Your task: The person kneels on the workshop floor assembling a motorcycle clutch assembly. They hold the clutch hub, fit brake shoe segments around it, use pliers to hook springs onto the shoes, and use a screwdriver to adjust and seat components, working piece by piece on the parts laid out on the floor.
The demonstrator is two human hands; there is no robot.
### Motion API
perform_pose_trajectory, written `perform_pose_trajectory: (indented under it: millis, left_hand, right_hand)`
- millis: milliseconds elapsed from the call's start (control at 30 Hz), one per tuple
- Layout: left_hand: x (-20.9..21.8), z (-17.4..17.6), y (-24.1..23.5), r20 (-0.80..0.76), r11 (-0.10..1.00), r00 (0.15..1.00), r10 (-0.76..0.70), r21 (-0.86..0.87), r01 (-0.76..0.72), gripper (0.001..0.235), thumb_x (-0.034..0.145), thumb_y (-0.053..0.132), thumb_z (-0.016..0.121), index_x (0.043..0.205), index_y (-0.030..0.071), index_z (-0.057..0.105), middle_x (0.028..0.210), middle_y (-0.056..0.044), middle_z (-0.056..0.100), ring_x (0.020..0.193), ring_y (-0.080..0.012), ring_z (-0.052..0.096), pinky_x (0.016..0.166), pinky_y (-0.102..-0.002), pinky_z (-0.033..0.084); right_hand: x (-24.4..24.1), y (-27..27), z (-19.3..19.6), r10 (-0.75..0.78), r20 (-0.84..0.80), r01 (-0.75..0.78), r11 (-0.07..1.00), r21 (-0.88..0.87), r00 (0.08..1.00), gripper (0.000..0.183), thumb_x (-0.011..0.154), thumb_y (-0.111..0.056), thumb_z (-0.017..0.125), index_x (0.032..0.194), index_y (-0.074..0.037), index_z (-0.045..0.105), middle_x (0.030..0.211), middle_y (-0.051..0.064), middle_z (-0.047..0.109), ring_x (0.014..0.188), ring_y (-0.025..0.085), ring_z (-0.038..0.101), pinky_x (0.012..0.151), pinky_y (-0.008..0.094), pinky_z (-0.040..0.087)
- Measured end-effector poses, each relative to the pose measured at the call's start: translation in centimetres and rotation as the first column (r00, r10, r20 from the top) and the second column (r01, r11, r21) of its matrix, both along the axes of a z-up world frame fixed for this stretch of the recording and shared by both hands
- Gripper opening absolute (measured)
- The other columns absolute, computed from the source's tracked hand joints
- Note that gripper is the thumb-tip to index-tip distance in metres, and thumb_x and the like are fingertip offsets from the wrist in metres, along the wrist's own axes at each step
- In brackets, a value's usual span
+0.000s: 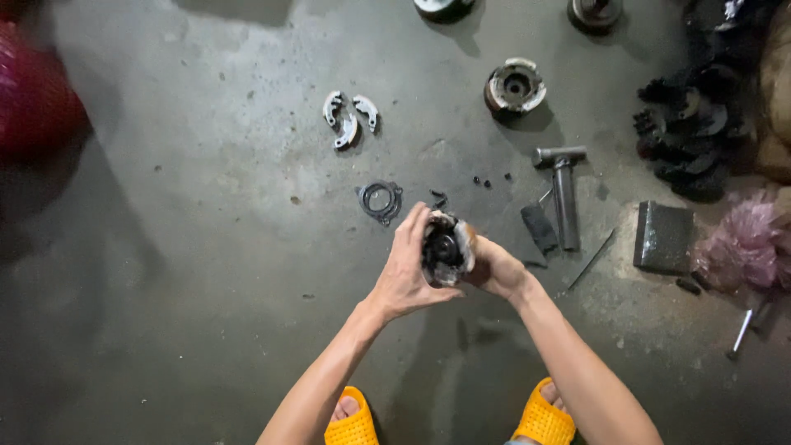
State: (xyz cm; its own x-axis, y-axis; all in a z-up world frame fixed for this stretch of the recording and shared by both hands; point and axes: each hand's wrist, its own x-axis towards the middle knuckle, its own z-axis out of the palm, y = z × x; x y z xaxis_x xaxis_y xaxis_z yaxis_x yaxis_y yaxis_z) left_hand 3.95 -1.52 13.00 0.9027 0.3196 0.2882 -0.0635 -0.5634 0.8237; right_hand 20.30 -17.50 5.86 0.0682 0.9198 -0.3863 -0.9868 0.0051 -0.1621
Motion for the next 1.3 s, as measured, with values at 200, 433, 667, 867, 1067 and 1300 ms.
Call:
perform_pose_trajectory:
  millis: [200,433,667,867,1067,1300]
  left_hand:
    - [1.0,-1.7,-0.3,-0.243,0.843,0.963,-0.119,-0.536,-0.031,0.146,0.056,0.034,0.098,0.168,0.006,0.009,0.16,-0.02,0.04,0.149,-0.0335,0.041,0.123,-0.047,0.035]
    - [0.5,0.2,-2.6,-0.123,0.857,0.992,-0.023,-0.514,-0.043,0.126,0.06,0.026,0.093,0.164,0.006,0.024,0.147,-0.019,0.054,0.14,-0.0291,0.055,0.118,-0.043,0.047]
    - [-0.3,3.3,-2.8,-0.059,0.966,0.998,-0.021,-0.26,0.005,0.126,0.059,0.024,0.094,0.161,0.006,0.021,0.155,-0.021,0.037,0.145,-0.0377,0.043,0.121,-0.048,0.042]
    - [0.0,5.7,-1.6,0.023,0.961,0.994,-0.109,0.258,0.099,0.131,0.054,0.032,0.099,0.157,0.007,0.023,0.158,-0.022,0.032,0.151,-0.0432,0.029,0.128,-0.053,0.031]
    - [-0.3,3.4,-0.6,-0.082,0.922,0.993,-0.089,-0.383,0.051,0.137,0.061,0.035,0.097,0.163,0.0,0.013,0.161,-0.022,0.03,0.152,-0.038,0.033,0.126,-0.048,0.029]
    - [-0.9,1.6,-2.0,-0.057,0.831,0.996,-0.071,-0.555,0.028,0.113,0.062,0.027,0.094,0.158,0.008,0.036,0.148,-0.013,0.05,0.14,-0.0273,0.053,0.116,-0.043,0.049]
  right_hand:
    - [-1.9,1.5,6.6,0.114,0.869,-0.037,0.993,-0.109,0.481,0.108,0.071,-0.022,0.082,0.161,-0.005,0.025,0.155,0.011,0.045,0.14,0.021,0.048,0.117,0.037,0.039]
    - [-3.1,0.6,7.1,0.074,0.892,0.039,0.994,-0.102,0.446,0.109,0.069,-0.026,0.085,0.161,-0.003,0.031,0.15,0.016,0.05,0.14,0.026,0.05,0.117,0.038,0.04]
    - [-0.5,-0.1,8.0,0.066,0.851,-0.096,0.995,-0.019,0.52,0.101,0.079,-0.035,0.081,0.16,-0.008,0.027,0.154,0.008,0.045,0.143,0.021,0.044,0.119,0.037,0.035]
    - [1.8,-0.5,5.9,0.308,0.492,-0.284,0.951,-0.126,0.815,0.094,0.092,-0.052,0.068,0.163,0.001,0.035,0.149,0.024,0.048,0.13,0.034,0.049,0.105,0.052,0.04]
    - [-1.6,1.1,9.8,0.178,0.882,-0.225,0.971,-0.085,0.437,0.113,0.07,-0.033,0.082,0.162,-0.007,0.022,0.158,0.012,0.039,0.144,0.024,0.041,0.118,0.04,0.034]
    - [-3.6,0.0,7.9,0.137,0.898,-0.102,0.989,-0.104,0.418,0.113,0.068,-0.026,0.08,0.163,-0.006,0.02,0.154,0.012,0.042,0.143,0.022,0.044,0.117,0.036,0.037]
